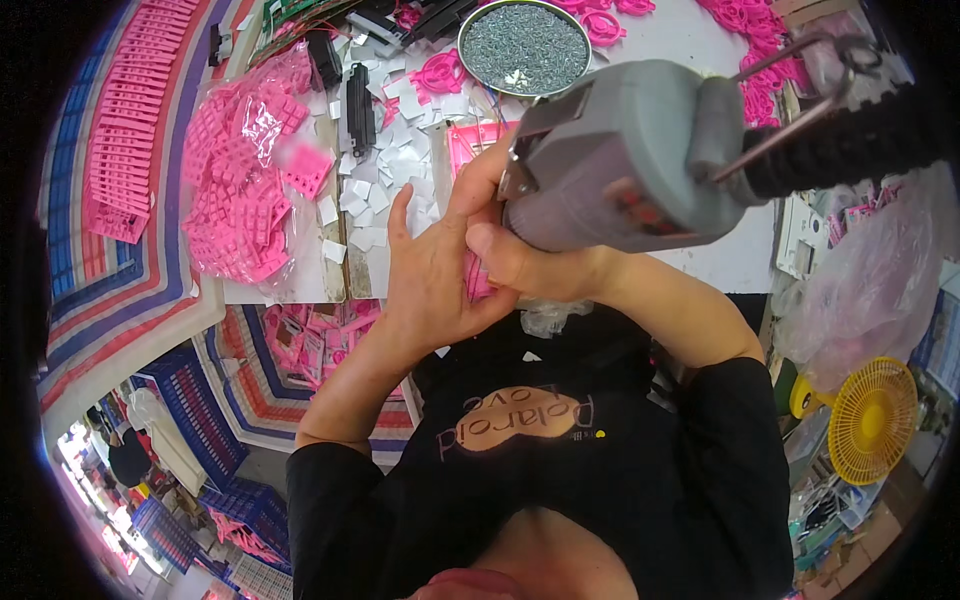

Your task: Assemble a pink electronic toy by inserting internal components and using a glue gun to secure parts.

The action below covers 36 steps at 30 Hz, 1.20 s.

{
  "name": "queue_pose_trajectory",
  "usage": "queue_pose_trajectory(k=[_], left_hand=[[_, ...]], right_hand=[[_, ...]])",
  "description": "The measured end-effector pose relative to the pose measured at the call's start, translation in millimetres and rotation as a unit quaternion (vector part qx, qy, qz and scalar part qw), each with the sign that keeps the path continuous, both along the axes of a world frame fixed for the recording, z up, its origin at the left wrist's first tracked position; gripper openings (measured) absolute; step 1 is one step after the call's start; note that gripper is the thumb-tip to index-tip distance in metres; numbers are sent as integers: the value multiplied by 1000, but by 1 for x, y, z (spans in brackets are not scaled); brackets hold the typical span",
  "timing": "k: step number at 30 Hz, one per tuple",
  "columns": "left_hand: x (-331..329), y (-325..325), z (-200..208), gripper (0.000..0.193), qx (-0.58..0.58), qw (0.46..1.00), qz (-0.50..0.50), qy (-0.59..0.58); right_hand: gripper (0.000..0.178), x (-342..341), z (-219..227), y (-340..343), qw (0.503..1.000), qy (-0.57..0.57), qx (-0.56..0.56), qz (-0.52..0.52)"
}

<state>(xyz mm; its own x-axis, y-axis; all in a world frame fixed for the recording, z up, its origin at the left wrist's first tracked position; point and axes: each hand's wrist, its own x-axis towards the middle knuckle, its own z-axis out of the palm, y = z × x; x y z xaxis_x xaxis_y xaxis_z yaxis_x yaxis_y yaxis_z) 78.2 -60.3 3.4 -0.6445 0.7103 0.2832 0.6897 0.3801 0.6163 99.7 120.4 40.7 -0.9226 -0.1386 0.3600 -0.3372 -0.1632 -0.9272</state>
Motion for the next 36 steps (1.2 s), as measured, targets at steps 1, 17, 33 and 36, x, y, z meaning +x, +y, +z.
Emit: queue_pose_trajectory(k=[1, 17, 33, 36], left_hand=[[0, 0, 0, 110, 6, 1000, -1, -4], [-120, 63, 32, 22, -57, 992, -32, -109], [-208, 162, -28, 22, -244, 942, -15, 229], [-215, 161, -22, 22, -248, 943, -16, 222]], right_hand=[[22, 0, 2, 1, 999, 2, 52, 8], [28, -25, 32, 43, 981, 56, -187, 7], [25, -25, 29, 78, 981, 69, -177, -31], [25, -25, 29, 77, 983, 53, -173, -34]])
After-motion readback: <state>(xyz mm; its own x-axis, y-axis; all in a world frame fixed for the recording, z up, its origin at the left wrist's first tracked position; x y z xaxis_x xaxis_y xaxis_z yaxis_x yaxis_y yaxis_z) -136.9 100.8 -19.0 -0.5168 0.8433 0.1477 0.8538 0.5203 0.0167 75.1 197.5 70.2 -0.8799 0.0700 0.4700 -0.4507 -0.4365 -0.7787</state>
